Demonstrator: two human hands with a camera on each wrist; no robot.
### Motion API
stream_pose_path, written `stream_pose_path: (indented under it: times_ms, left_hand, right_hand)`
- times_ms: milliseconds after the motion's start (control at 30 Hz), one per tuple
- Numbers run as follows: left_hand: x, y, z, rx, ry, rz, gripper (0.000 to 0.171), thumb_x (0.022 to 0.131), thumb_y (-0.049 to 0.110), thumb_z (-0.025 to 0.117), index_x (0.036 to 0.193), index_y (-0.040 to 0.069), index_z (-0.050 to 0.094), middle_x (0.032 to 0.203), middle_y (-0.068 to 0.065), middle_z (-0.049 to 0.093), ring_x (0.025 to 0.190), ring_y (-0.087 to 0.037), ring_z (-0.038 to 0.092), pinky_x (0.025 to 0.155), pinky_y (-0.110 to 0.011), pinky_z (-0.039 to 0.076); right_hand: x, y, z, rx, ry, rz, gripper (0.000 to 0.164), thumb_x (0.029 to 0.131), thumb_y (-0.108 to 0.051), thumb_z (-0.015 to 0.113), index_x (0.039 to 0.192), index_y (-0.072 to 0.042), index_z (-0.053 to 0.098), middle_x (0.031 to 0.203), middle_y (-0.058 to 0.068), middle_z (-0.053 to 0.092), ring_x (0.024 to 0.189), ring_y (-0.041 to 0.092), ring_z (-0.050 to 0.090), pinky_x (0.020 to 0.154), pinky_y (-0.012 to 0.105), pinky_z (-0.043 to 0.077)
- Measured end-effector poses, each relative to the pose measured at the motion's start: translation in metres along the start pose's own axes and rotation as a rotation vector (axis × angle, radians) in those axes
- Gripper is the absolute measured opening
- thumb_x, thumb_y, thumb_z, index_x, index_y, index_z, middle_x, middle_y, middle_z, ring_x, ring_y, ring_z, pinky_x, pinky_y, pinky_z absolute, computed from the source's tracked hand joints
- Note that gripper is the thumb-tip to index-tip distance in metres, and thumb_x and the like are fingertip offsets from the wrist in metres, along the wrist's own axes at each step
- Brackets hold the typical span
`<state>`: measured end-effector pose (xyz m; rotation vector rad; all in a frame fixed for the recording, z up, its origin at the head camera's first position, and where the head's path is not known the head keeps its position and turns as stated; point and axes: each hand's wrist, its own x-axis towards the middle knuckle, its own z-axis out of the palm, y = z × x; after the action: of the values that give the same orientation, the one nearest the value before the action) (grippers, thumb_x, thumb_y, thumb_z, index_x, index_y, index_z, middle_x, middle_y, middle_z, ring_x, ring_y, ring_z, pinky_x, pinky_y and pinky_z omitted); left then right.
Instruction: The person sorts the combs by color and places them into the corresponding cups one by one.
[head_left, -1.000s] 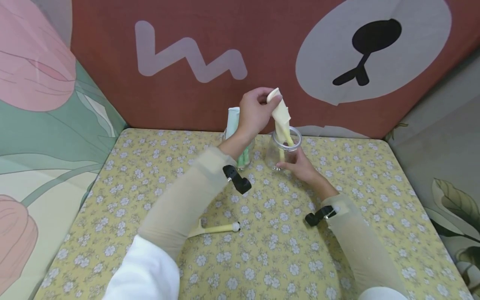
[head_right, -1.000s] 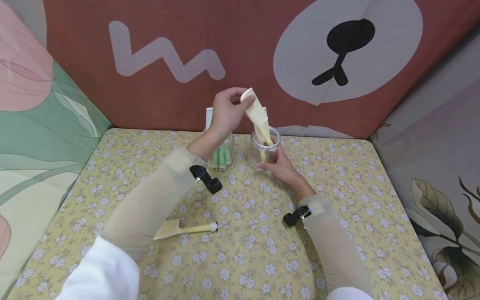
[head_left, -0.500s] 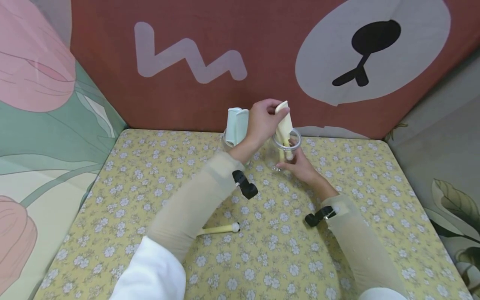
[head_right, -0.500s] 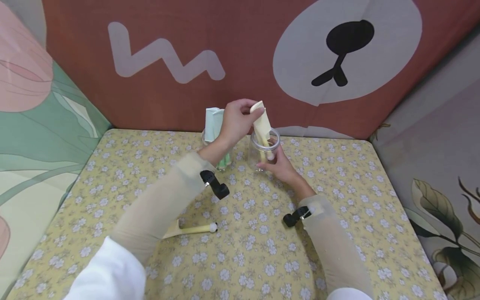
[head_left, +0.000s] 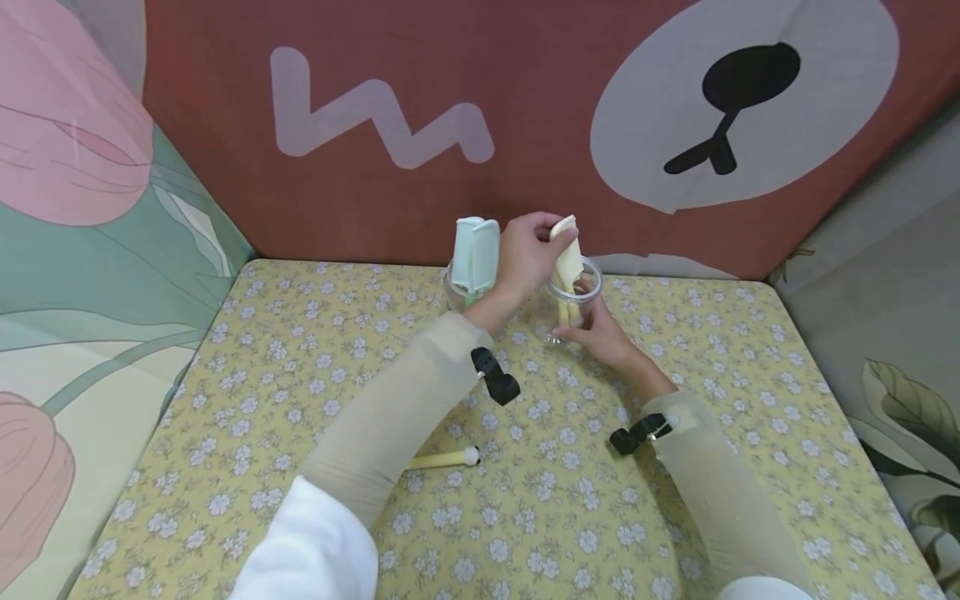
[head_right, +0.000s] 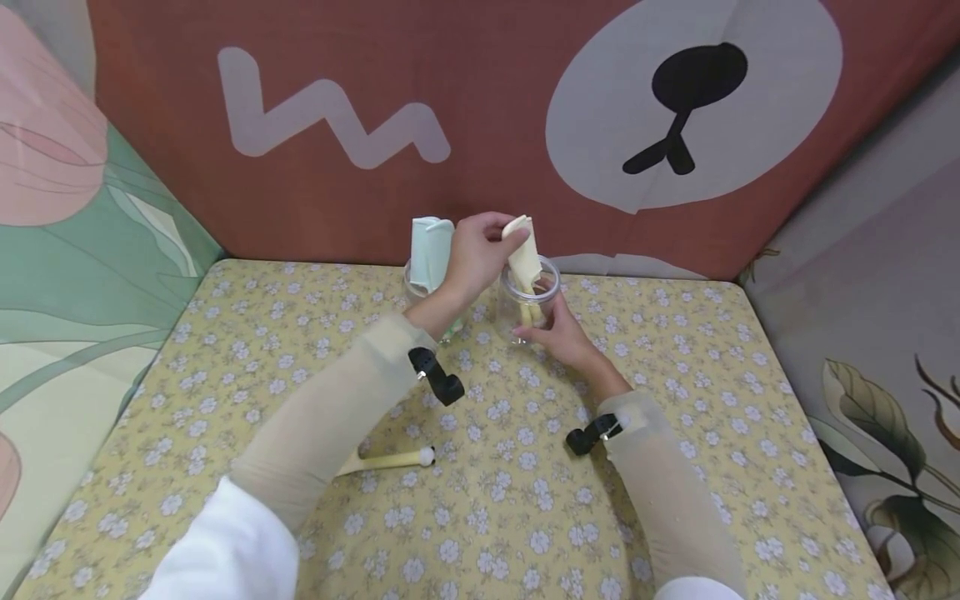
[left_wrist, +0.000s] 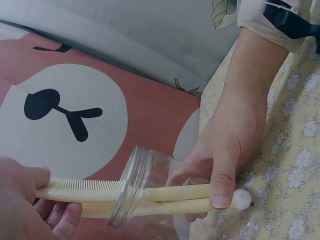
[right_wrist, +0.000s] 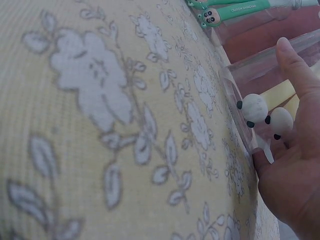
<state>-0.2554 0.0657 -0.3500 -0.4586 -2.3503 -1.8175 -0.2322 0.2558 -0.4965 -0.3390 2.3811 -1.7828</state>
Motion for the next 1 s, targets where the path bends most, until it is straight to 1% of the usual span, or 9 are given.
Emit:
stream_pose_path:
  times_ms: [67,133,333,433,533,667,767,900,1000]
  left_hand:
    - [-0.001,0.0,0.001,-0.002,0.009,-0.003,0.024,0.096,0.014,0.073,0.114,-0.003,0.073,0.104,-0.016,0.074,0.091,-0.021,0.07,0.072,-0.02,0.055]
    - [-0.003,0.0,0.001,-0.003,0.02,-0.011,0.024,0.096,0.013,0.072,0.114,-0.003,0.072,0.102,-0.016,0.074,0.09,-0.021,0.07,0.071,-0.02,0.055]
    - [-0.007,0.002,0.004,-0.005,0.053,-0.043,0.022,0.095,0.011,0.073,0.113,-0.003,0.072,0.098,-0.015,0.073,0.086,-0.02,0.068,0.069,-0.019,0.053]
    - [-0.008,0.001,0.004,0.005,0.055,-0.06,0.023,0.094,0.011,0.074,0.112,-0.002,0.071,0.098,-0.014,0.072,0.086,-0.02,0.068,0.07,-0.02,0.053]
    - [-0.01,0.001,0.005,0.014,0.055,-0.071,0.023,0.094,0.011,0.074,0.112,-0.002,0.071,0.099,-0.014,0.072,0.087,-0.021,0.068,0.07,-0.02,0.053]
    - [-0.013,0.0,0.007,0.03,0.055,-0.084,0.023,0.093,0.01,0.074,0.112,-0.001,0.07,0.101,-0.013,0.073,0.089,-0.02,0.069,0.072,-0.019,0.052]
    - [-0.014,-0.001,0.008,0.033,0.06,-0.083,0.024,0.092,0.01,0.074,0.113,-0.001,0.07,0.102,-0.013,0.073,0.09,-0.02,0.069,0.073,-0.019,0.051]
    - [-0.017,-0.002,0.008,0.011,0.055,-0.07,0.024,0.091,0.009,0.074,0.113,0.0,0.069,0.102,-0.013,0.072,0.09,-0.02,0.069,0.073,-0.019,0.051]
    - [-0.02,-0.003,0.006,-0.003,0.034,-0.052,0.026,0.09,0.009,0.075,0.113,0.0,0.068,0.103,-0.012,0.071,0.09,-0.02,0.068,0.075,-0.019,0.052]
  right_hand:
    - [0.0,-0.001,0.0,-0.003,0.0,0.012,0.097,0.092,-0.003,0.075,0.162,-0.015,0.009,0.167,0.014,0.016,0.141,0.038,0.036,0.095,0.027,0.048]
    - [-0.001,-0.004,0.001,-0.012,0.0,0.026,0.098,0.092,-0.002,0.075,0.162,-0.014,0.008,0.167,0.015,0.015,0.138,0.04,0.039,0.089,0.024,0.05]
    - [-0.01,-0.03,0.005,-0.069,-0.007,0.054,0.094,0.093,0.0,0.072,0.162,-0.007,0.008,0.165,0.022,0.019,0.123,0.039,0.05,0.084,0.025,0.051]
    - [-0.011,-0.033,0.005,-0.079,-0.005,0.057,0.093,0.093,-0.001,0.072,0.162,-0.007,0.009,0.165,0.021,0.021,0.121,0.037,0.051,0.084,0.025,0.05]
    - [-0.008,-0.023,0.003,-0.065,-0.005,0.037,0.094,0.093,0.001,0.072,0.162,-0.008,0.009,0.165,0.021,0.021,0.126,0.04,0.049,0.087,0.027,0.05]
    - [-0.001,-0.005,0.001,-0.039,-0.004,0.005,0.095,0.093,0.002,0.072,0.162,-0.015,0.01,0.163,0.019,0.027,0.133,0.039,0.044,0.092,0.029,0.047]
    - [0.0,-0.002,0.0,-0.029,-0.003,-0.016,0.093,0.093,0.001,0.073,0.162,-0.018,0.013,0.16,0.017,0.033,0.133,0.036,0.045,0.093,0.028,0.046]
    - [0.0,-0.002,0.001,-0.003,-0.01,-0.052,0.093,0.091,0.004,0.073,0.161,-0.017,0.015,0.156,0.019,0.038,0.131,0.036,0.046,0.096,0.029,0.045]
    - [0.0,-0.002,0.002,0.005,-0.015,-0.065,0.093,0.091,0.006,0.072,0.161,-0.016,0.014,0.154,0.021,0.04,0.131,0.039,0.046,0.098,0.029,0.045]
